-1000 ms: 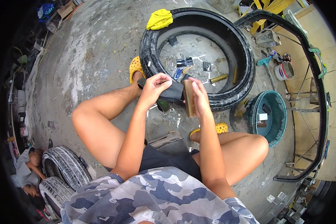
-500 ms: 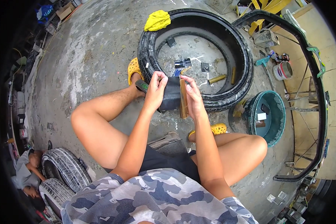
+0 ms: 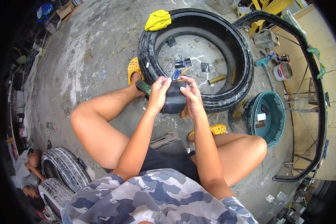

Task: The recorder uses a metal scraper and a sanding pad to prepare a green motorcycle fairing piece while seated in a workshop.

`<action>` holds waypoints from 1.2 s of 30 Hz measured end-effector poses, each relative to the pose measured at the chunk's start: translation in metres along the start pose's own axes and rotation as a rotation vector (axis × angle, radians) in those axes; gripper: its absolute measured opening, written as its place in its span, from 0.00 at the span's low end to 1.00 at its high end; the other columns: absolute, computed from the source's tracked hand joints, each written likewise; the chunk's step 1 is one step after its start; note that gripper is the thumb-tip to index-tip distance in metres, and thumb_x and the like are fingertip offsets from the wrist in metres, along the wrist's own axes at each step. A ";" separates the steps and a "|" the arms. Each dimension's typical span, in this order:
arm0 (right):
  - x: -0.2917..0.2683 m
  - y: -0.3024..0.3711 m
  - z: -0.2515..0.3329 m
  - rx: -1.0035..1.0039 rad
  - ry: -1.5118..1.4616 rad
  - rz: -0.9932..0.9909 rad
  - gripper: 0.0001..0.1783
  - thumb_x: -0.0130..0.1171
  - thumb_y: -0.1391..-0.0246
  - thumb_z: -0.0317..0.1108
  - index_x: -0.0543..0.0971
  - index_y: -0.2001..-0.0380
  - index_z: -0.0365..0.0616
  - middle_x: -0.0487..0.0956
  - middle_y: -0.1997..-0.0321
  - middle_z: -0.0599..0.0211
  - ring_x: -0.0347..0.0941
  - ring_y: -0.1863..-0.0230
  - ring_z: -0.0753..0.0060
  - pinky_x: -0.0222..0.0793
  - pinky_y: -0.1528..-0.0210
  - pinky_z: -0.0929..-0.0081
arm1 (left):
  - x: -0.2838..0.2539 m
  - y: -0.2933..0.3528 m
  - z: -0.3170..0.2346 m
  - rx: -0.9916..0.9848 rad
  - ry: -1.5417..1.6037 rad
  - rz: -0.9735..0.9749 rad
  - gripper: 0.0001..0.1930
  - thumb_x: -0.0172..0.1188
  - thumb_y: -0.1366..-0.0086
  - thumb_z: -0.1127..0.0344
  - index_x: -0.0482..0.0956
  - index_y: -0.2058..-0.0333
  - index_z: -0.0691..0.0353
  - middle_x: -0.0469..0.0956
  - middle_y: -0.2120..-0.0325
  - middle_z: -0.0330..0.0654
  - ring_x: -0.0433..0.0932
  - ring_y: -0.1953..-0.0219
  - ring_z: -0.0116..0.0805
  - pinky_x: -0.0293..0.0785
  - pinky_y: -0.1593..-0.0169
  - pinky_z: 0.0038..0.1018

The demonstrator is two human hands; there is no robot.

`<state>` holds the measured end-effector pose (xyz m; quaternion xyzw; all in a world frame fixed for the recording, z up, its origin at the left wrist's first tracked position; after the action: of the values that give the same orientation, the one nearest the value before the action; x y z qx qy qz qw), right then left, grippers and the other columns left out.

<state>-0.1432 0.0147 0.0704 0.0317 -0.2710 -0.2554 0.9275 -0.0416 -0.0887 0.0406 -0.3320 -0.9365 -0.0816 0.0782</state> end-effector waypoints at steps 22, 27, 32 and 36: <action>0.036 0.008 -0.002 -0.497 0.890 -0.381 0.24 0.58 0.49 0.21 0.71 0.46 0.39 0.78 0.59 0.52 0.77 0.59 0.57 0.72 0.55 0.65 | 0.013 0.011 -0.014 -0.170 0.096 -0.182 0.14 0.55 0.31 0.59 0.80 0.61 0.66 0.68 0.82 0.26 0.64 0.81 0.14 0.61 0.80 0.17; 0.027 0.008 -0.005 -0.601 1.018 -0.395 0.22 0.57 0.50 0.21 0.72 0.49 0.35 0.76 0.53 0.48 0.74 0.52 0.47 0.69 0.48 0.61 | 0.024 0.015 -0.016 -0.126 0.223 -0.111 0.16 0.54 0.30 0.62 0.78 0.56 0.71 0.79 0.72 0.37 0.76 0.73 0.20 0.76 0.73 0.21; 0.016 0.003 -0.010 -0.507 0.817 -0.424 0.22 0.58 0.48 0.22 0.72 0.48 0.37 0.78 0.54 0.54 0.76 0.57 0.62 0.72 0.54 0.67 | 0.023 0.017 -0.009 -0.088 0.120 -0.046 0.20 0.53 0.33 0.66 0.74 0.46 0.72 0.80 0.72 0.40 0.75 0.74 0.22 0.75 0.72 0.21; 0.005 0.001 -0.012 -0.458 0.511 -0.383 0.21 0.58 0.45 0.24 0.71 0.47 0.38 0.77 0.54 0.61 0.73 0.58 0.73 0.71 0.54 0.73 | 0.025 0.017 -0.017 -0.104 -0.341 0.088 0.21 0.50 0.33 0.69 0.70 0.43 0.70 0.75 0.47 0.50 0.78 0.58 0.27 0.79 0.58 0.24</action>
<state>-0.1332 0.0122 0.0623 -0.0636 0.0432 -0.4616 0.8838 -0.0487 -0.0639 0.0642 -0.3852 -0.9153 -0.0690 -0.0956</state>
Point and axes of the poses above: each hand's wrist, its own y-axis away from the middle knuckle, its own x-axis out of the palm, z = x × y, the point moved 1 cm from there along -y, towards the middle knuckle
